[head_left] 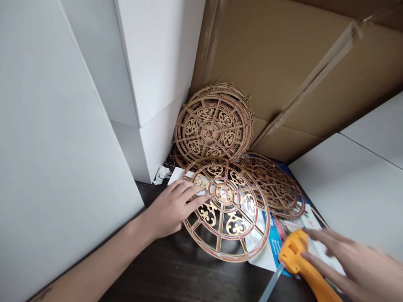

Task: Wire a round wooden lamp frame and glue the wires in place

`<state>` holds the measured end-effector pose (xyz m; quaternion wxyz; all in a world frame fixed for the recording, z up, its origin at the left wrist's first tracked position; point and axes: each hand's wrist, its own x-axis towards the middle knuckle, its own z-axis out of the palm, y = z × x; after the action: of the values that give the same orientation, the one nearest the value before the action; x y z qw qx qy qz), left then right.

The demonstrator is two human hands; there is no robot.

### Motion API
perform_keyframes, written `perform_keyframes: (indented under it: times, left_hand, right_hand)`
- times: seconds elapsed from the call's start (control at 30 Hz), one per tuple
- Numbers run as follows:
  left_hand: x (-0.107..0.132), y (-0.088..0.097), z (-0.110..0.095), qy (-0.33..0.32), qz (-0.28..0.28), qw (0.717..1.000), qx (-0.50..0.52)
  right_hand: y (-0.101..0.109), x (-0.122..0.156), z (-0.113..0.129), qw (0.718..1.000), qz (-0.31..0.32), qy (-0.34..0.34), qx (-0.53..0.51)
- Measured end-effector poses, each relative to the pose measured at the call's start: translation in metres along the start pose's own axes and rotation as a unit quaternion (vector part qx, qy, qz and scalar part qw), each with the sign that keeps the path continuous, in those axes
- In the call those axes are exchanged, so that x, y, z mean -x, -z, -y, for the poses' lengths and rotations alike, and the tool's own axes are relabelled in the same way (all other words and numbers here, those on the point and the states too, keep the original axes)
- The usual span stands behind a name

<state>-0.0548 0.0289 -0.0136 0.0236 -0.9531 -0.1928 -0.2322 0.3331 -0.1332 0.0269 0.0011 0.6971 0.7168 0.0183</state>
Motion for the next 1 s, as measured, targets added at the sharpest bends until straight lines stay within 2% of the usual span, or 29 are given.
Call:
perform_keyframes:
  times: [0.07, 0.17, 0.23, 0.3, 0.4, 0.53, 0.77, 1.0]
  left_hand:
    - [0.000, 0.001, 0.000, -0.001, 0.004, 1.000, 0.008]
    - [-0.001, 0.002, 0.000, 0.005, 0.003, 1.000, 0.013]
    - [-0.002, 0.002, 0.000, 0.011, 0.001, 1.000, 0.011]
    - [-0.002, 0.002, 0.000, 0.014, 0.003, 1.000, 0.012]
    - [-0.003, 0.002, 0.001, 0.018, 0.010, 1.000, 0.022]
    - [-0.003, 0.002, 0.000, 0.033, 0.015, 0.999, 0.039]
    - [-0.003, 0.003, -0.002, 0.049, 0.041, 0.996, 0.066]
    - [-0.005, 0.004, -0.005, 0.039, 0.076, 0.996, 0.033]
  right_hand:
    - [0.023, -0.046, 0.041, 0.993, -0.041, 0.114, -0.005]
    - [0.041, -0.113, 0.101, 0.953, -0.068, 0.284, -0.087]
    - [0.039, -0.144, 0.124, 0.925, -0.038, 0.366, -0.098]
    - [0.031, -0.161, 0.132, 0.910, -0.009, 0.400, -0.112]
    - [0.021, -0.171, 0.128, 0.898, 0.030, 0.411, -0.154]
    - [0.016, -0.174, 0.126, 0.892, 0.052, 0.401, -0.203]
    - [0.016, -0.181, 0.135, 0.903, 0.094, 0.358, -0.219]
    - [0.021, -0.182, 0.139, 0.922, 0.105, 0.325, -0.184]
